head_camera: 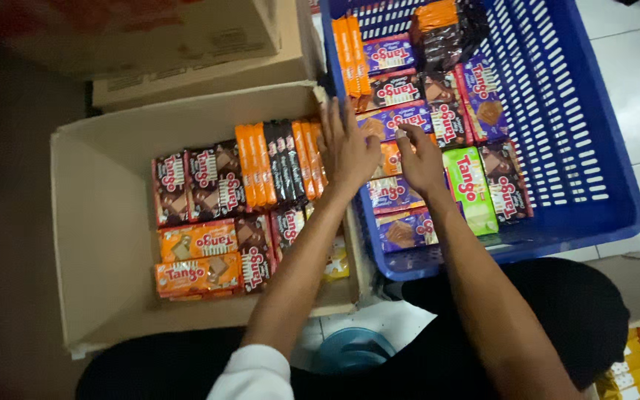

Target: The person transfers packs of Tango chocolate bars from a cardboard box into a blue plastic basket. They pick up multiple bars at a time and arrange them neatly in rows within the basket.

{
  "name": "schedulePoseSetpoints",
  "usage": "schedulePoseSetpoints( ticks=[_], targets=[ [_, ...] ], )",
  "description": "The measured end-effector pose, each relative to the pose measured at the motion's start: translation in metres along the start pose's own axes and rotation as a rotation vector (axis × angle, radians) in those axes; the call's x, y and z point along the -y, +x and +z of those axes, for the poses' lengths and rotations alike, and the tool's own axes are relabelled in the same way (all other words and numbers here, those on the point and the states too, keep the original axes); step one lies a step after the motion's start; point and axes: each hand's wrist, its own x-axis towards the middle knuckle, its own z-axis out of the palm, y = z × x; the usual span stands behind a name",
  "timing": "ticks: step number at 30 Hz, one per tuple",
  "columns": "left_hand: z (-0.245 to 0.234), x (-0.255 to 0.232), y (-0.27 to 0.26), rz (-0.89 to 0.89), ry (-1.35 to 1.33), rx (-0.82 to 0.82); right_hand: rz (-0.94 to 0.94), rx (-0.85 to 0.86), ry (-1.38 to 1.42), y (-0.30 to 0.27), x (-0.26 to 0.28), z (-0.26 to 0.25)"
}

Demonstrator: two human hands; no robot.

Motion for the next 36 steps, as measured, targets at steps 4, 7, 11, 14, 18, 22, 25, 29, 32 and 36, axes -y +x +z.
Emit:
schedulePoseSetpoints(
  ticks=[4,7,11,14,18,22,25,29,32,36],
  targets=[
    [-0.002,0.0,0.001,0.033,-0.092,-0.041,0.098,-0.019,-0.013,0.034,-0.043,0.01],
    [-0.005,-0.003,0.0,-0.01,-0.121,-0.009,0.145,0.001,0.016,0.073,-0.045,0.031],
    [-0.01,-0.007,0.003,-0.005,-0.075,0.032,0.011,0.064,-0.099,0.122,-0.015,0.059],
    [-0.021,-0.016,0.007,-0.022,-0.084,0.065,-0.104,0.12,-0.21,0.163,0.001,0.086],
    [-0.023,-0.019,0.01,-0.088,-0.137,0.128,-0.076,0.188,-0.297,0.209,-0.004,0.123],
    [-0.03,-0.023,0.018,-0.114,-0.171,0.159,-0.1,0.227,-0.344,0.225,0.003,0.129],
    [-0.028,-0.022,0.013,-0.127,-0.21,0.172,-0.084,0.352,-0.433,0.227,-0.007,0.127],
    [-0.028,-0.022,0.015,-0.153,-0.205,0.199,-0.075,0.382,-0.524,0.218,0.02,0.106],
    [-0.031,-0.023,0.017,-0.15,-0.211,0.216,-0.078,0.38,-0.581,0.209,0.034,0.095],
    [-0.028,-0.021,0.014,-0.115,-0.202,0.174,-0.172,0.333,-0.631,0.2,0.047,0.092]
  ],
)
